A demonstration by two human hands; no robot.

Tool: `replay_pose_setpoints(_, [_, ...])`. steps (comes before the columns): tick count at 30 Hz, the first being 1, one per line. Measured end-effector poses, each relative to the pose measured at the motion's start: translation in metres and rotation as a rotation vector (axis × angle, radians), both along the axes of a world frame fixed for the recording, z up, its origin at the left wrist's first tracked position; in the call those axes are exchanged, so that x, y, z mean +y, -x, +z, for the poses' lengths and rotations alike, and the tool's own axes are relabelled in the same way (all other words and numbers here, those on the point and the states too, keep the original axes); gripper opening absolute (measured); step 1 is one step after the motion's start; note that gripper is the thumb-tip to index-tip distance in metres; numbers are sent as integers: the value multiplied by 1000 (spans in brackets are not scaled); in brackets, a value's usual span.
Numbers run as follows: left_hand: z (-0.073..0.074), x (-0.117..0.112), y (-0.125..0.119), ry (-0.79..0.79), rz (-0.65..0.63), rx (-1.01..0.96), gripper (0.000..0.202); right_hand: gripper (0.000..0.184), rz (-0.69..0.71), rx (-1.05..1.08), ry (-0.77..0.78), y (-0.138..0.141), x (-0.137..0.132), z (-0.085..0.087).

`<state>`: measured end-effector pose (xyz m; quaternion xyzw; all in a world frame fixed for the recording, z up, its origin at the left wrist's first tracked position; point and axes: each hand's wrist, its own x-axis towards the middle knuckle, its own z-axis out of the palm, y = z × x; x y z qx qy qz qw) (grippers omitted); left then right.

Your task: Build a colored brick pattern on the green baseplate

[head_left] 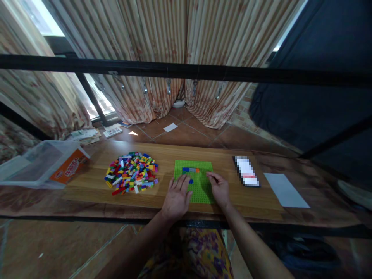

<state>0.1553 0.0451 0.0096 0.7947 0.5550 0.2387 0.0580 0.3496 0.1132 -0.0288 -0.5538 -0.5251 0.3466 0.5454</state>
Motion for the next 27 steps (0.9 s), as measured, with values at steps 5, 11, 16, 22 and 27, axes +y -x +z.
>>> replay_pose_setpoints(5, [-3, -27, 46, -74, 134, -89, 43, 34, -63, 135, 25, -2, 0, -3])
replay_pose_setpoints(11, [-7, -55, 77, -27, 241, -215, 42, 59, 23, 407, 77, 21, -4, 4])
replay_pose_setpoints(16, [-4, -59, 72, 46, 247, -327, 43, 73, 72, 470, 128, 46, 9, 10])
replay_pose_setpoints(22, [-5, -66, 82, 61, 275, -400, 44, 75, 81, 433, 149, 58, 16, 4])
replay_pose_setpoints(27, [-3, -73, 103, 91, 358, -445, 44, 75, 98, 428, 144, 59, 14, 3])
